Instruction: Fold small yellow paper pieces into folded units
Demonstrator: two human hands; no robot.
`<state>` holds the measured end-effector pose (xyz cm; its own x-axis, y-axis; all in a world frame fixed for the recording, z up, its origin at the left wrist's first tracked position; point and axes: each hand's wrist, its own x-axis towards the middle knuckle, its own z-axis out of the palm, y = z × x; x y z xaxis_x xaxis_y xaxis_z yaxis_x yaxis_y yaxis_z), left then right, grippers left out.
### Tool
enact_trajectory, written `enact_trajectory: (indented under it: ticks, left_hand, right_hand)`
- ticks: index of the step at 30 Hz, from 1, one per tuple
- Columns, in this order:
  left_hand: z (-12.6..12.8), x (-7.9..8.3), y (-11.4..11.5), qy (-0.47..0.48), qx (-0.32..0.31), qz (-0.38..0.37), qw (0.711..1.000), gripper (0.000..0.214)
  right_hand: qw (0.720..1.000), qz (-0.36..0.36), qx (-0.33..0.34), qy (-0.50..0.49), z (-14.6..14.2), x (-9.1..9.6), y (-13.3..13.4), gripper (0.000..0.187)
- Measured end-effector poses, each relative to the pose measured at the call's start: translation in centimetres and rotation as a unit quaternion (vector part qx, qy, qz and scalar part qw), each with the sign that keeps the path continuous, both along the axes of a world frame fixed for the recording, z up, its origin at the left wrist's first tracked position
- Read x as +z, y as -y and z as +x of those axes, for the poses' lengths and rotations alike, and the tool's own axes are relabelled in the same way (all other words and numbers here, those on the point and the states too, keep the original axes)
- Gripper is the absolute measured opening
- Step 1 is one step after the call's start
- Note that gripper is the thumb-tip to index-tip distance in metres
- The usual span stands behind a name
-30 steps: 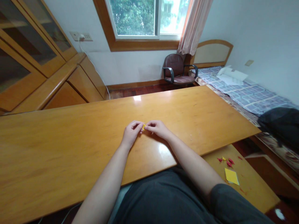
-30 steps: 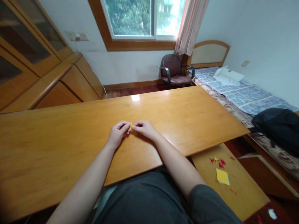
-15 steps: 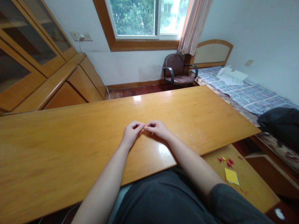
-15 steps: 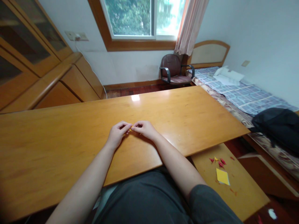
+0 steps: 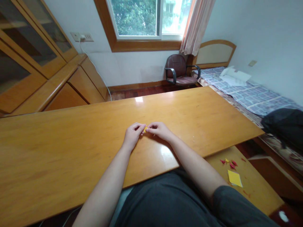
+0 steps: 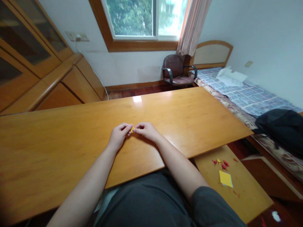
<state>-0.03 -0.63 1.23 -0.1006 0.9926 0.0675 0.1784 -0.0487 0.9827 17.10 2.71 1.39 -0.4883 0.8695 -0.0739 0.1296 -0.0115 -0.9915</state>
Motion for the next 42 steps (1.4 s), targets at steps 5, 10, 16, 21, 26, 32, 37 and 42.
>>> enact_trajectory:
  ticks: [5,10,16,21,26,32,37,42]
  left_hand:
    - [-0.04,-0.02,0.01,-0.013,0.008,0.005,1.000,0.029]
    - [-0.17,-0.07,-0.09,-0.051,0.012,0.051,0.997,0.028]
    - [-0.17,-0.01,-0.08,-0.067,0.012,0.076,0.995,0.026]
    - [-0.08,-0.01,-0.11,-0.048,0.005,0.065,0.997,0.026]
    - [-0.07,-0.07,-0.13,-0.046,-0.001,0.062,0.997,0.026]
    - [-0.10,-0.03,-0.09,-0.058,0.007,0.081,0.995,0.024]
    - [-0.15,0.15,-0.09,-0.083,0.010,0.100,0.991,0.025]
    - [-0.11,0.34,0.01,-0.086,0.000,0.099,0.991,0.027]
  right_hand:
    - [1.000,-0.011,-0.006,-0.003,-0.06,0.20,0.09,0.036]
    - [1.000,-0.012,0.002,-0.015,-0.06,0.06,0.01,0.040]
    - [1.000,0.015,-0.001,-0.020,0.00,-0.36,-0.18,0.041]
    - [0.999,0.021,-0.015,-0.025,-0.05,-0.40,-0.10,0.037]
    - [0.999,0.028,-0.016,-0.028,-0.06,-0.46,-0.10,0.036]
    - [1.000,0.011,-0.008,-0.020,-0.03,-0.10,-0.18,0.040]
    - [1.000,0.012,-0.009,-0.002,-0.09,-0.23,-0.40,0.040]
    - [1.000,0.018,-0.022,0.008,-0.16,-0.42,-0.35,0.037]
